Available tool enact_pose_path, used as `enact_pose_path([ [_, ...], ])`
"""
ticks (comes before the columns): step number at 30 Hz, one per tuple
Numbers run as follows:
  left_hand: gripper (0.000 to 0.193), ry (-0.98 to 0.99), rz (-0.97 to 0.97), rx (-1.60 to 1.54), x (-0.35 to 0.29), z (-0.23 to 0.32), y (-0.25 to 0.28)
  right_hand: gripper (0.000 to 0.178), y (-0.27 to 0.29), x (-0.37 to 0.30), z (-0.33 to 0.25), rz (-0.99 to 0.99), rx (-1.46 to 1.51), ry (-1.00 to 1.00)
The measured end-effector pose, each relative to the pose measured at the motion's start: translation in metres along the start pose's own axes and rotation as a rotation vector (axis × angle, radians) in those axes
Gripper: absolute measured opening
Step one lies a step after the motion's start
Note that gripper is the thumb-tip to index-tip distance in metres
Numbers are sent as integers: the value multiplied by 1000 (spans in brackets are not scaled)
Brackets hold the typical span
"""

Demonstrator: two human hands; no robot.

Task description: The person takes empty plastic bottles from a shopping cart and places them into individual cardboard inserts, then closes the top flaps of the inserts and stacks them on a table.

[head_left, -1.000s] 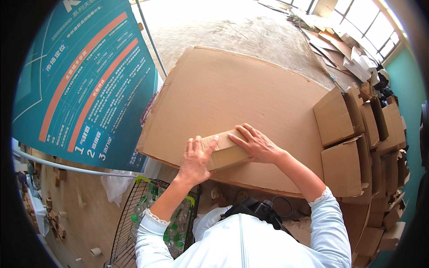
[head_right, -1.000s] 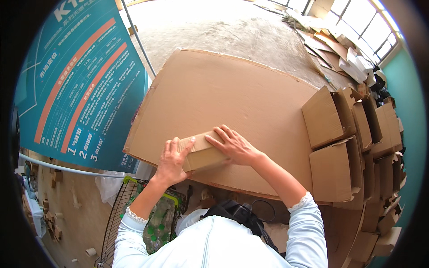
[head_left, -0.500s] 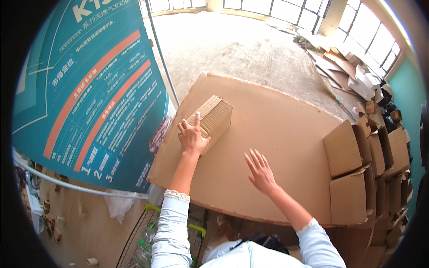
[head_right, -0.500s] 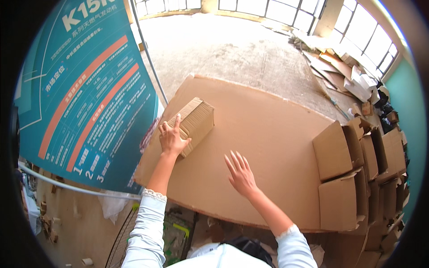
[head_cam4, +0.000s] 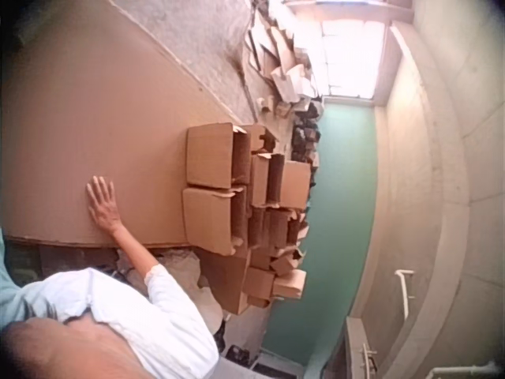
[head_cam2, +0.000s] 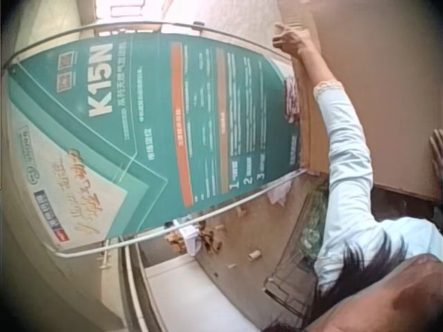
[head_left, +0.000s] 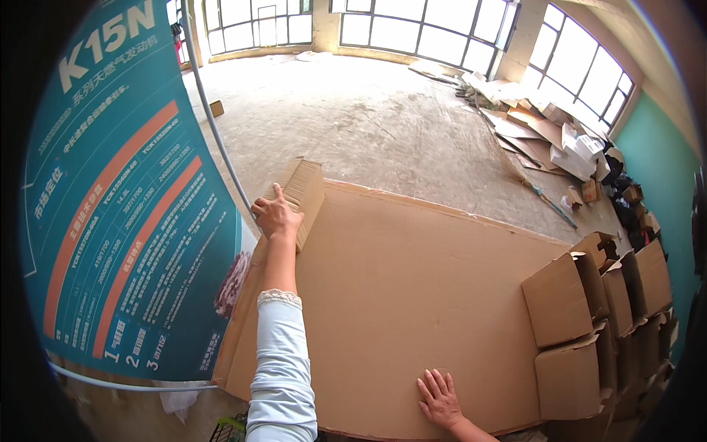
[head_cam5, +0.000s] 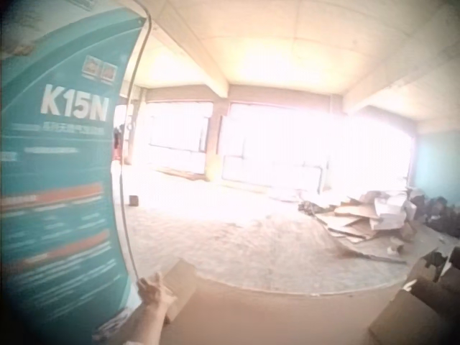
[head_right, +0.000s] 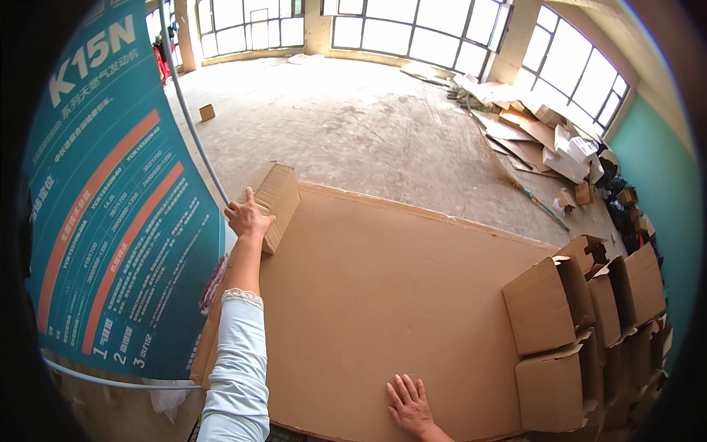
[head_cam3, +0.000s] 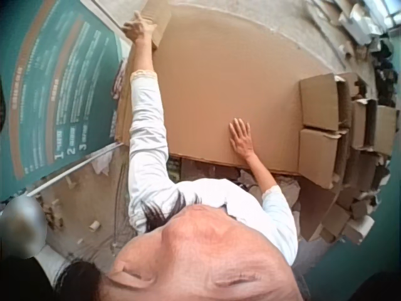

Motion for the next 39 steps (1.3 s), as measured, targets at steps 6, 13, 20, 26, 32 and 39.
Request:
enact_pose_path([
  [6, 100, 11, 1, 33, 18, 9, -6, 62, 3, 3, 1, 23, 31, 21],
  [13, 117, -36, -180, -28, 3, -1, -3, 61, 12, 0, 1, 66, 72, 5],
  [20, 108, -359, 99, -188, -114, -40, 11, 61, 6, -6, 1, 166, 54, 33],
  [26, 83, -664, -114, -346, -358, -81, -43, 58, 1, -8, -2, 275, 33, 48],
  [32, 65, -762, -359, -464, -561, -101, -12, 58, 16, -13, 4, 36, 121, 110],
  [39, 49, -907, -391, -628, -651, -27, 0, 48, 120, -159, 75, 94, 456, 80],
])
Point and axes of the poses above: each hand's wrist, its own x-axis towards the middle knuckle, its own y-axis out of the back of the hand, z = x × y, the point moved 5 cm from there along x, towards the middle knuckle, and after that the axes turned 4 degrees about y, right-handed, at the moved point
